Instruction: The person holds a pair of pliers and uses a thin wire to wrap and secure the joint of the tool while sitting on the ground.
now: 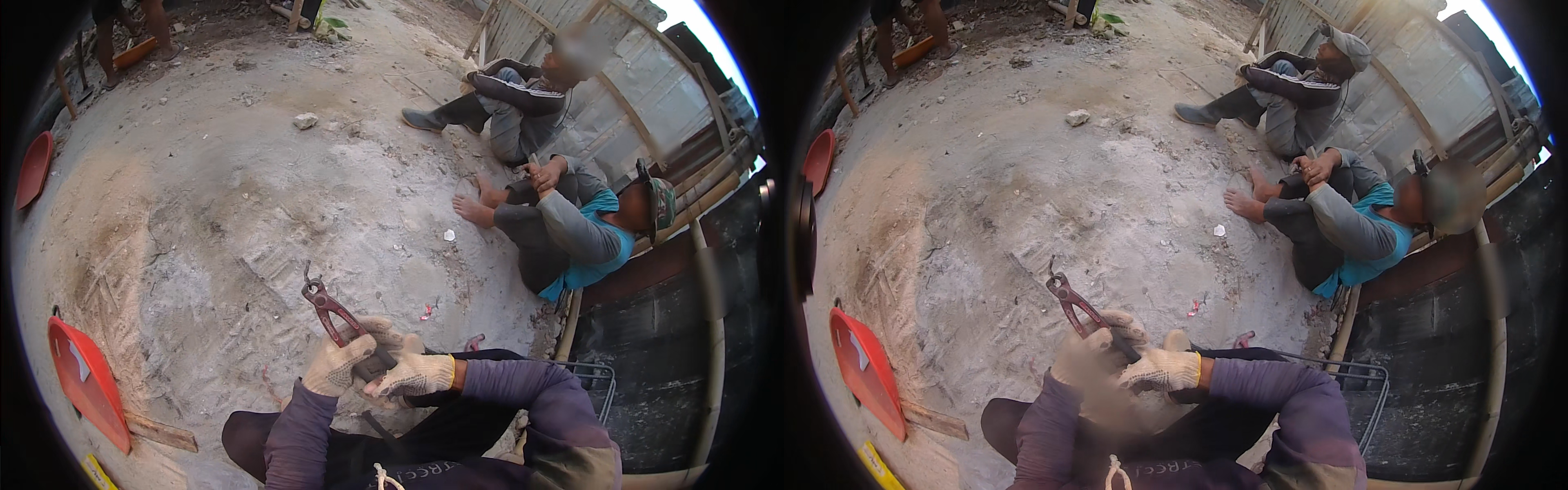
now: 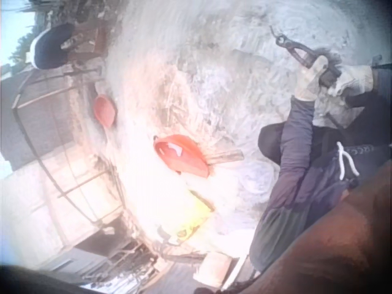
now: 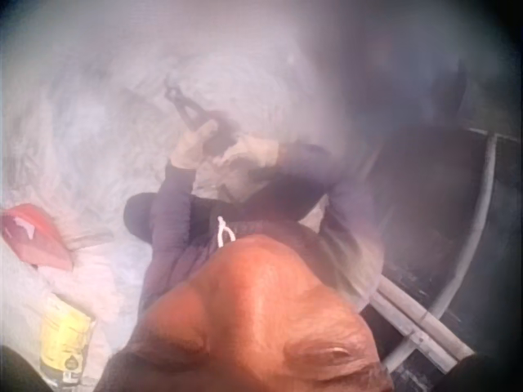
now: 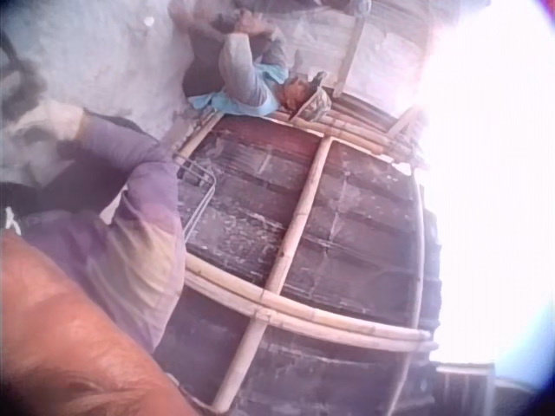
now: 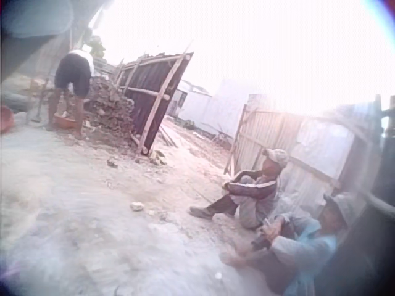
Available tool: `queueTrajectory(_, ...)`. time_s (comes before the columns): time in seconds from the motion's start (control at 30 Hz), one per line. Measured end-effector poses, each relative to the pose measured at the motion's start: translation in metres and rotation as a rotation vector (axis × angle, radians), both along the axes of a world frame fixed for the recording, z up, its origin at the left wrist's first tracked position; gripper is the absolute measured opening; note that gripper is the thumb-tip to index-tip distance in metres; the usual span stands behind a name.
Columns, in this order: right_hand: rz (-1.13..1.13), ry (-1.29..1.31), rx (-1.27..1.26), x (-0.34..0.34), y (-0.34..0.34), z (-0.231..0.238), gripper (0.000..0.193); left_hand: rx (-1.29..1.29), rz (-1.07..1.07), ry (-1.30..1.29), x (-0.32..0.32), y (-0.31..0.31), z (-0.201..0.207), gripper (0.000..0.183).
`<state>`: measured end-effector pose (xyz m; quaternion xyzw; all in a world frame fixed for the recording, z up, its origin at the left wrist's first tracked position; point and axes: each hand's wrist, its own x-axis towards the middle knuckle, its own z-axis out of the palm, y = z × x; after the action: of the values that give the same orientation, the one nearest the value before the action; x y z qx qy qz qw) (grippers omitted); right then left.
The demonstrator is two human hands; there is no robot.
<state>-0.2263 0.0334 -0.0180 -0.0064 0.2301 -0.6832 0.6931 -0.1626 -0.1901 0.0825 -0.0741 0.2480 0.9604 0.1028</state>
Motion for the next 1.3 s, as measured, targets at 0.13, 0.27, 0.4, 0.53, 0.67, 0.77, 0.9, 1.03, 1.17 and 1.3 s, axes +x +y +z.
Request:
queueTrajectory(0.13,0.158,0.587,0.247,0.002,-0.015,0.085,0.031,-0.118,-0.067,0.012,-0.003,0.011,0.011,0.026)
queueTrajectory(0.27,0.115,0.303,0.276,0.015,-0.022,0.093,0.03,-0.046,-0.094,-0.007,-0.007,0.02,-0.009,0.021)
queueTrajectory(0.4,0.083,0.223,0.426,0.037,-0.021,0.107,0.027,-0.435,0.048,0.114,0.008,0.037,-0.007,0.022)
queueTrajectory(0.53,0.147,0.01,0.188,0.044,0.008,0.054,0.022,-0.316,-0.032,-0.216,0.02,0.056,0.027,0.027)
queueTrajectory(0.67,0.193,-0.17,-0.081,0.049,0.031,0.011,0.03,-0.219,-0.091,-0.086,0.031,0.074,0.021,0.027)
queueTrajectory(0.77,0.17,-0.075,0.087,0.054,0.037,0.029,0.041,-0.1,-0.055,-0.06,0.034,0.086,0.006,0.025)
queueTrajectory(0.9,0.083,0.463,0.411,0.059,0.002,0.149,0.024,-0.142,0.058,0.125,0.027,0.064,0.01,0.035)
queueTrajectory(1.03,0.079,0.644,0.378,0.035,0.003,0.19,0.028,-0.316,0.292,0.184,0.007,0.027,0.042,0.052)
queueTrajectory(1.17,0.075,0.782,0.426,0.02,-0.007,0.188,0.038,-0.4,0.379,0.189,0.0,-0.043,0.07,0.046)
queueTrajectory(1.3,0.073,0.751,0.464,0.031,-0.015,0.154,0.034,-0.682,0.292,0.03,0.004,-0.056,0.083,0.041)
